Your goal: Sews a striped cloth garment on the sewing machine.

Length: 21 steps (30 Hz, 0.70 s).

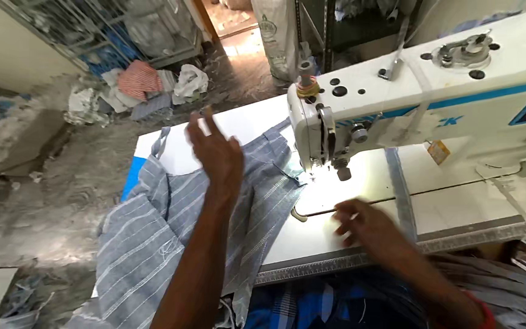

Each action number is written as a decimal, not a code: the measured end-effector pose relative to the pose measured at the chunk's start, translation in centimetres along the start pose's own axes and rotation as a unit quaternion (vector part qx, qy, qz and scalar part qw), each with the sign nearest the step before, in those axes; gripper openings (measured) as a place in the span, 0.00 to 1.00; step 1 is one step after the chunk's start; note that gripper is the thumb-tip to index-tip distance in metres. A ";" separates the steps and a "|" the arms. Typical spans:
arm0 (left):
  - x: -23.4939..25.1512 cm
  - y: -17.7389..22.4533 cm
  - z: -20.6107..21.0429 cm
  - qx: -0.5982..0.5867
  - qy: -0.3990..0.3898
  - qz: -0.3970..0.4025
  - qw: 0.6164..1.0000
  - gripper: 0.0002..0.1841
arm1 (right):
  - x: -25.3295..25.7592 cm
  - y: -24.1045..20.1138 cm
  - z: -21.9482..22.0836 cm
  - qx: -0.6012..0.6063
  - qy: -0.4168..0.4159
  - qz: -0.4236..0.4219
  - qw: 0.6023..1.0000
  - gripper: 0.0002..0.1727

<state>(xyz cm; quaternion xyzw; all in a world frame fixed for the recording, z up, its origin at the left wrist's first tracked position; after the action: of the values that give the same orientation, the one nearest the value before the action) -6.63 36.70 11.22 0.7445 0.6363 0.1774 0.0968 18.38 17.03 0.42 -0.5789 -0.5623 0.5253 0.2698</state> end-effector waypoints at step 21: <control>-14.7 -9.9 5.4 0.098 -0.078 -0.109 0.986 0.33 | -6.6 9.2 2.5 -0.261 -0.349 0.069 0.897 0.20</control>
<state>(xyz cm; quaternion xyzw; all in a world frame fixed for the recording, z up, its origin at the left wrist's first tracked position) -15.46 24.37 0.55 0.6882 0.7183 0.0442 0.0916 20.68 8.07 -6.66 -0.4452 -0.6964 0.5449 -0.1414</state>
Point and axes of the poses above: each hand's wrist, its own x-axis towards the middle knuckle, its own z-axis out of the palm, y = z × x, the point moved 9 cm from there along x, towards the middle knuckle, and after that the axes turned 10 degrees about -y, right-handed, at the moved point
